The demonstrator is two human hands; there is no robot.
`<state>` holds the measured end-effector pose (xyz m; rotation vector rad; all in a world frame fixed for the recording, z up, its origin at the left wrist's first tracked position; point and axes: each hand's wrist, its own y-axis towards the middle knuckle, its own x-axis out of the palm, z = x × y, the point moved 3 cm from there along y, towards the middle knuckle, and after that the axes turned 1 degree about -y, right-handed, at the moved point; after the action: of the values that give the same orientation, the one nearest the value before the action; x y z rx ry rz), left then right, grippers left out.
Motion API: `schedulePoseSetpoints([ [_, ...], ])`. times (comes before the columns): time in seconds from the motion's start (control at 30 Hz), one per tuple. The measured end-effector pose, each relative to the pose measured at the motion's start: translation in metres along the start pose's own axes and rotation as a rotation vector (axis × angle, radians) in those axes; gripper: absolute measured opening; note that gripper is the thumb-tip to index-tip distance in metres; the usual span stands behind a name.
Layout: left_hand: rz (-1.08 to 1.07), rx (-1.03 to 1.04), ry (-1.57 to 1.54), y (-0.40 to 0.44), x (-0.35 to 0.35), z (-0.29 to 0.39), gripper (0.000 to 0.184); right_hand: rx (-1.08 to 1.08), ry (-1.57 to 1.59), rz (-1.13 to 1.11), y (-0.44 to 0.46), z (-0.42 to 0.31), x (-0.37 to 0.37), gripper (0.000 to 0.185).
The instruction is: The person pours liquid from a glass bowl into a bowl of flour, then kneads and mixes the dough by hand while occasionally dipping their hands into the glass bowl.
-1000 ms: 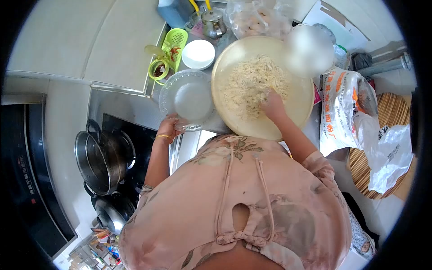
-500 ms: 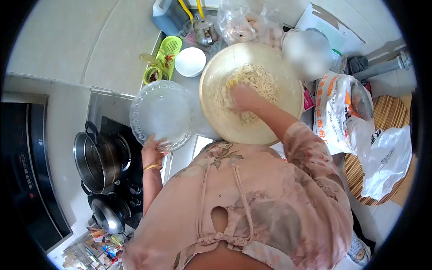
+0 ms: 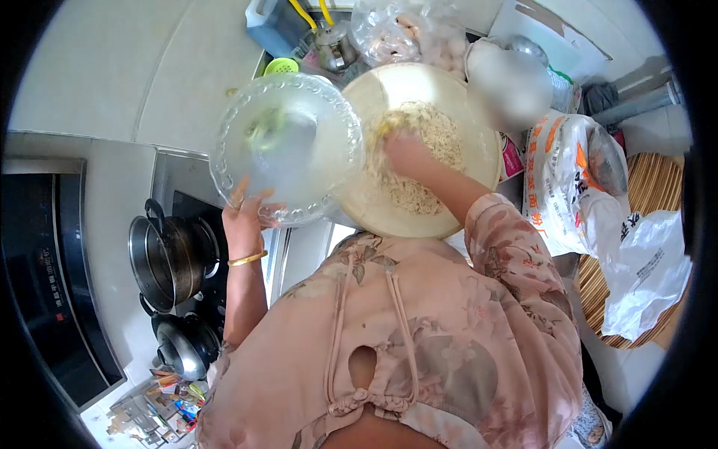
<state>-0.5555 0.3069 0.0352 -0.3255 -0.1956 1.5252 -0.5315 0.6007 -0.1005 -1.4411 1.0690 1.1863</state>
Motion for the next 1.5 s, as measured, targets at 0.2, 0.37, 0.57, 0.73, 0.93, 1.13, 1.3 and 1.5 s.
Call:
schedulePoseSetpoints([
  [0.2, -0.014, 0.074, 0.133, 0.011, 0.033, 0.013, 0.052, 0.309, 0.13, 0.006, -0.018, 0.048, -0.013, 0.032],
  [0.37, 0.013, 0.164, 0.205, 0.02, 0.039, 0.02, 0.05, 0.157, 0.178, -0.14, -0.055, 0.04, -0.011, 0.047],
  [0.57, 0.04, 0.308, 0.322, 0.026, 0.05, 0.031, 0.048, -0.016, 0.105, -0.31, -0.096, -0.004, -0.033, 0.034],
  [0.73, 0.034, 0.29, 0.286, 0.032, 0.057, 0.033, 0.049, -0.075, 0.053, -0.33, -0.07, -0.015, -0.005, 0.036],
  [0.93, -0.109, -0.13, -0.169, 0.044, 0.037, 0.005, 0.05, 0.408, 0.171, 0.226, -0.013, 0.059, -0.002, 0.053],
  [1.13, -0.043, -0.257, -0.329, 0.037, -0.01, -0.024, 0.051, 0.302, 0.276, -0.124, 0.017, 0.037, 0.013, 0.054],
  [1.3, 0.032, -0.279, -0.333, 0.026, -0.057, -0.061, 0.05, -0.205, 0.071, -0.534, -0.043, -0.029, -0.029, 0.035],
  [1.5, 0.167, -0.428, -0.366, 0.024, -0.073, -0.13, 0.049, -0.249, 0.171, -0.177, 0.012, -0.047, -0.02, 0.02],
])
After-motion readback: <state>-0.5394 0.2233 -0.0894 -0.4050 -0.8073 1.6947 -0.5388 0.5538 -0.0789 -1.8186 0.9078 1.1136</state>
